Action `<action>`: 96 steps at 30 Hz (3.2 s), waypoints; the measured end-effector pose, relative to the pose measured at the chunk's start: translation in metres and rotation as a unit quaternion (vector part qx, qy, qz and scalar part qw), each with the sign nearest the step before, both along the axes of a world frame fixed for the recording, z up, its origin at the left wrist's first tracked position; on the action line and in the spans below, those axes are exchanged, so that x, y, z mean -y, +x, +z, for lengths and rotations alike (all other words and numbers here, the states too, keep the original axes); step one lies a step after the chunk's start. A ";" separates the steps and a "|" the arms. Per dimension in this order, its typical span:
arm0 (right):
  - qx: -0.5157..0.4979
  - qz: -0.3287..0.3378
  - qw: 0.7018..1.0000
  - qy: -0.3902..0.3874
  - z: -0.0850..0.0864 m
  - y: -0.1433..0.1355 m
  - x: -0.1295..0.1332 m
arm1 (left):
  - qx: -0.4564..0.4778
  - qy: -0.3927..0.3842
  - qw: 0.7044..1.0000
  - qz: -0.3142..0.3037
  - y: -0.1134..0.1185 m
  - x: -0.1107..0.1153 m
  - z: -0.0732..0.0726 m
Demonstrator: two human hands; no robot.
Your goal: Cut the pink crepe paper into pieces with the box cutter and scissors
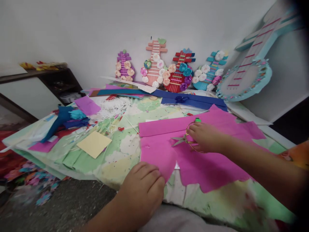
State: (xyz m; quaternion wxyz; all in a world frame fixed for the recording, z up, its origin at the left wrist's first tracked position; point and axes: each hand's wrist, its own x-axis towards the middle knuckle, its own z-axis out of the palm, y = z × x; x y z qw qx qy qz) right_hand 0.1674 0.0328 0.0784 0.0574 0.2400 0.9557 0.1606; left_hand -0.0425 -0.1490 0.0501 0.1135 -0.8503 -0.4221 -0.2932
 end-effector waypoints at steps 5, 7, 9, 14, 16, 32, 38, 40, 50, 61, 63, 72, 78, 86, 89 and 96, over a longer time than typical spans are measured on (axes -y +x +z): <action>-0.016 0.018 1.000 0.012 -0.010 -0.005 -0.008 | -0.004 0.028 0.999 0.029 -0.001 -0.006 0.014; -0.025 0.043 0.999 0.004 -0.009 -0.001 -0.010 | -0.006 0.030 0.999 0.044 -0.003 -0.009 0.019; -0.033 0.066 0.997 -0.005 -0.005 0.005 -0.012 | -0.006 0.033 0.998 0.056 -0.004 -0.012 0.023; -0.036 0.067 0.997 0.013 0.001 0.015 -0.015 | -0.008 0.038 0.996 0.076 -0.009 -0.019 0.032; -0.020 0.044 0.998 0.026 0.001 0.013 -0.014 | 0.002 0.039 0.996 0.082 -0.010 -0.020 0.036; 0.002 -0.002 0.998 0.069 -0.010 -0.020 -0.014 | 0.006 0.018 1.000 0.024 -0.001 -0.010 0.024; 0.005 -0.006 0.999 0.046 -0.014 -0.023 -0.009 | 0.026 0.027 0.999 0.023 0.000 -0.006 0.024; 0.002 -0.014 0.999 0.051 -0.016 -0.022 -0.008 | 0.016 0.029 0.999 0.015 -0.001 -0.005 0.022; -0.098 0.075 0.981 0.148 -0.036 -0.006 -0.011 | 0.030 0.031 0.999 0.009 0.002 -0.004 0.017; -0.161 0.115 0.957 0.213 -0.038 -0.005 -0.011 | 0.048 0.022 0.999 0.010 0.001 -0.001 0.017; -0.159 0.126 0.957 0.208 -0.040 -0.006 -0.011 | 0.046 0.025 0.999 0.007 0.001 -0.003 0.019; -0.156 0.098 0.959 0.215 -0.040 -0.010 -0.016 | 0.043 0.037 0.998 0.004 0.001 -0.005 0.018; -0.155 0.095 0.966 0.183 -0.045 -0.010 -0.016 | 0.025 0.035 0.999 0.008 0.002 -0.005 0.017; -0.150 0.122 0.964 0.181 -0.042 -0.010 -0.019 | 0.007 0.036 0.999 0.000 0.001 -0.003 0.018; -0.151 0.125 0.963 0.183 -0.042 -0.009 -0.018 | 0.012 0.037 0.999 -0.004 0.001 -0.005 0.018; -0.148 0.138 0.962 0.181 -0.041 -0.005 -0.017 | 0.030 0.035 0.999 -0.003 0.003 -0.006 0.017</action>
